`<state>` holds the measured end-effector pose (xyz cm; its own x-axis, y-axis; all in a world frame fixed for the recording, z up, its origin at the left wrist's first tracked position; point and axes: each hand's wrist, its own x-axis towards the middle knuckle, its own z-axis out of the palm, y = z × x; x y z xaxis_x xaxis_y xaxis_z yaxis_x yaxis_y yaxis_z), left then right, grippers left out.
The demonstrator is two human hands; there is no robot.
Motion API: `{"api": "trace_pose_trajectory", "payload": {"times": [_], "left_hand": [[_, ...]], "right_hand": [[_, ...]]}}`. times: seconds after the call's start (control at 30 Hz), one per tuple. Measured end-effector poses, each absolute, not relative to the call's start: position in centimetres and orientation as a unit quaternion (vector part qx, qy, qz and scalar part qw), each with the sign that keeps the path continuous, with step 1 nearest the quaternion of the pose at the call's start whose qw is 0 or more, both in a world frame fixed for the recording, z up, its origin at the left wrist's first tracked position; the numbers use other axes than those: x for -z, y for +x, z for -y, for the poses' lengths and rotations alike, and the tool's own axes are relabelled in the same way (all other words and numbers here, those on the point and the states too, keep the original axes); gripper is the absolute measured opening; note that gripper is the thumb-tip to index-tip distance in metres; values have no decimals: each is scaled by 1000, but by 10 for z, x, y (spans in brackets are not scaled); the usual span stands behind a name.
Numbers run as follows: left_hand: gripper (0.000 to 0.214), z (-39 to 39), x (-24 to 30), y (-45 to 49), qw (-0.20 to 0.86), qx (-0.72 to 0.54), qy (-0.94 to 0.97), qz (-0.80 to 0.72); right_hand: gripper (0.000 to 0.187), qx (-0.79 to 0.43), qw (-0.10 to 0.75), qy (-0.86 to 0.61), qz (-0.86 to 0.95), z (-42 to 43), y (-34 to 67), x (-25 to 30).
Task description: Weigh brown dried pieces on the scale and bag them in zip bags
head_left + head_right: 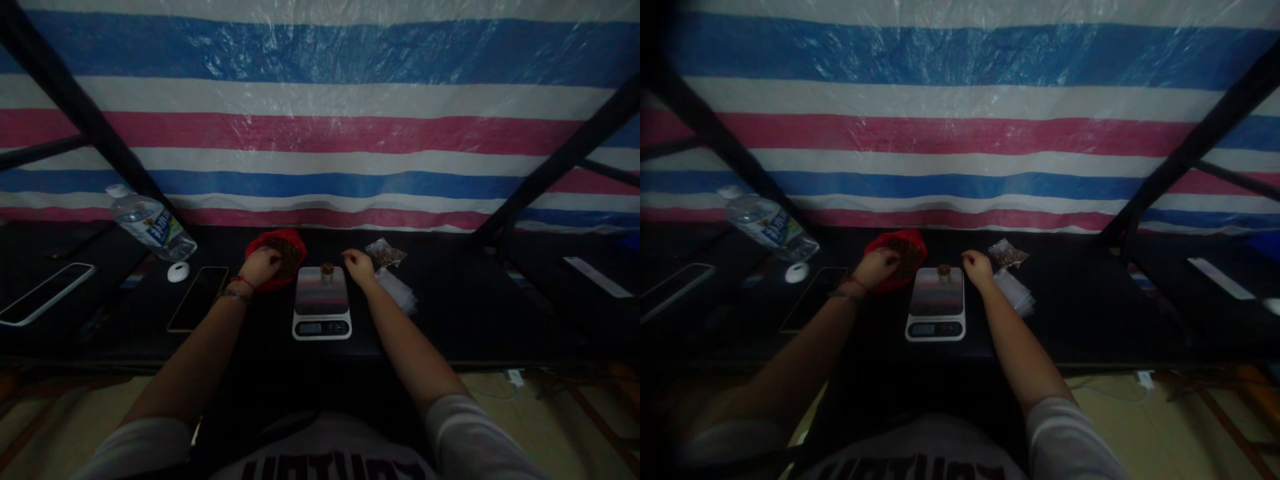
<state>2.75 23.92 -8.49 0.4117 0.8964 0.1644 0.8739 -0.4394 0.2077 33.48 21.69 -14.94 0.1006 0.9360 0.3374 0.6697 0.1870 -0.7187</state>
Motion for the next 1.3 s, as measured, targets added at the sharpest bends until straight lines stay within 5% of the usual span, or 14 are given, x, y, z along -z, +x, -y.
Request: {"api": "trace_pose_trajectory", "payload": {"times": [0.13, 0.37, 0.73, 0.87, 1.3], "left_hand": [[55, -237, 88, 31, 24, -120, 828, -547], [29, -254, 82, 39, 94, -31, 844, -528], [40, -250, 81, 40, 100, -52, 846, -521], [24, -254, 83, 37, 118, -46, 835, -536], [22, -254, 80, 26, 105, -110, 819, -554]], "right_hand": [[26, -173, 426, -611, 645, -212, 338, 149], [27, -183, 439, -609, 635, -211, 338, 149], [27, -187, 452, -599, 634, -211, 338, 148], [27, -188, 459, -594, 633, -211, 338, 151], [24, -189, 471, -586, 632, -212, 339, 152]]}}
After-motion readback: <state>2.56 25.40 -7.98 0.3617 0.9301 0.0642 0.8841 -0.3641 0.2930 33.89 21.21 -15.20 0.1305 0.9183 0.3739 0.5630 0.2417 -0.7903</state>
